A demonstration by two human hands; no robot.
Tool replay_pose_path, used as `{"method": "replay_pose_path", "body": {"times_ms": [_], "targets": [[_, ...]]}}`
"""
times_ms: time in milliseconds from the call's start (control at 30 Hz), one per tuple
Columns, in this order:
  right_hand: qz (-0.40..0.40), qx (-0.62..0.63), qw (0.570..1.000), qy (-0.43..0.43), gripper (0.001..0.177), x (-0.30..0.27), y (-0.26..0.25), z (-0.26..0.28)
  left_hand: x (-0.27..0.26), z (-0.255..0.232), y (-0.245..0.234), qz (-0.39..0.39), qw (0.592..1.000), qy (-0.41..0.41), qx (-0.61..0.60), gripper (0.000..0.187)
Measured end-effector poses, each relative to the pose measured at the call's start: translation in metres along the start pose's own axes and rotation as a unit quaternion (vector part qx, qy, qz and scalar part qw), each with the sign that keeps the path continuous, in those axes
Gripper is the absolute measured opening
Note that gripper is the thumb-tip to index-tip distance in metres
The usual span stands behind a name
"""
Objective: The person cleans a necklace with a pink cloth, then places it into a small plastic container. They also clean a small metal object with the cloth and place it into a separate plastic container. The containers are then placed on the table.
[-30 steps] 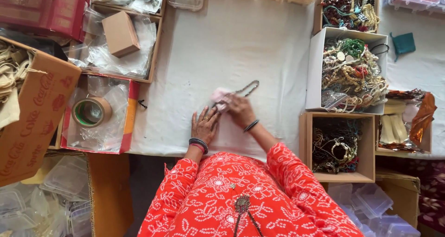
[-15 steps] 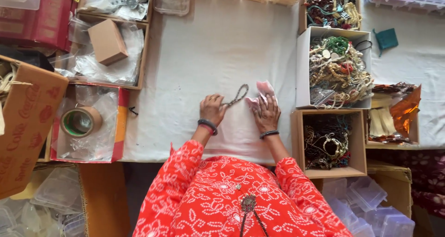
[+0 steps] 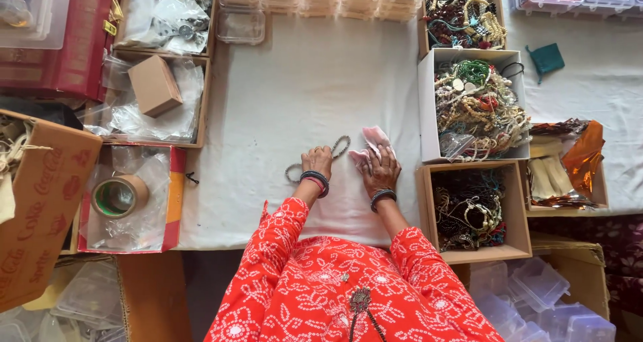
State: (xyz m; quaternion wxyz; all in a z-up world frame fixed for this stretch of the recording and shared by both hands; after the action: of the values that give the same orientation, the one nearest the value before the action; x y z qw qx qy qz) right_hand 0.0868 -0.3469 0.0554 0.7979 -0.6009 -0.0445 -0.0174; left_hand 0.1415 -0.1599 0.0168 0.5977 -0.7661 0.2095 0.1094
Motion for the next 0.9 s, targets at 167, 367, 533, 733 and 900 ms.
{"method": "replay_pose_path", "body": {"times_ms": [167, 367, 533, 733, 900], "targets": [[-0.001, 0.006, 1.000, 0.002, 0.047, 0.001, 0.000, 0.000, 0.020, 0.008, 0.026, 0.030, 0.998, -0.047, -0.026, 0.028], [-0.003, 0.020, 1.000, 0.004, 0.045, 0.002, -0.003, 0.002, 0.013, 0.003, -0.046, -0.078, 0.951, 0.044, -0.295, 0.006], [-0.016, 0.030, 0.999, 0.004, 0.047, 0.002, -0.003, 0.000, -0.056, -0.018, -0.166, -0.245, 0.829, 0.181, -0.469, 0.009], [-0.032, 0.047, 0.998, -0.004, 0.040, 0.005, 0.003, -0.007, -0.092, 0.026, -0.083, -0.282, 0.897, 0.163, -0.298, 0.011], [-0.087, 0.186, 0.977, 0.055, 0.034, 0.020, -0.001, -0.013, -0.120, 0.052, -0.011, -0.164, 0.971, 0.126, -0.116, 0.022]]}}
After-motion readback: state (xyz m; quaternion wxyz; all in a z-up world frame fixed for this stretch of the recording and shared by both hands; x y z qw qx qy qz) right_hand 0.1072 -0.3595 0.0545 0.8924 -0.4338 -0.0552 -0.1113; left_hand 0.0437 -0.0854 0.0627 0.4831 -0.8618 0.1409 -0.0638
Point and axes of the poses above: each hand's wrist, its own x-axis towards the middle knuckle, its own y-axis out of the palm, z = x × y, the point moved 7 cm from there along x, towards the middle knuckle, and after that the axes turned 11 degrees about z, right-handed, at the moved point
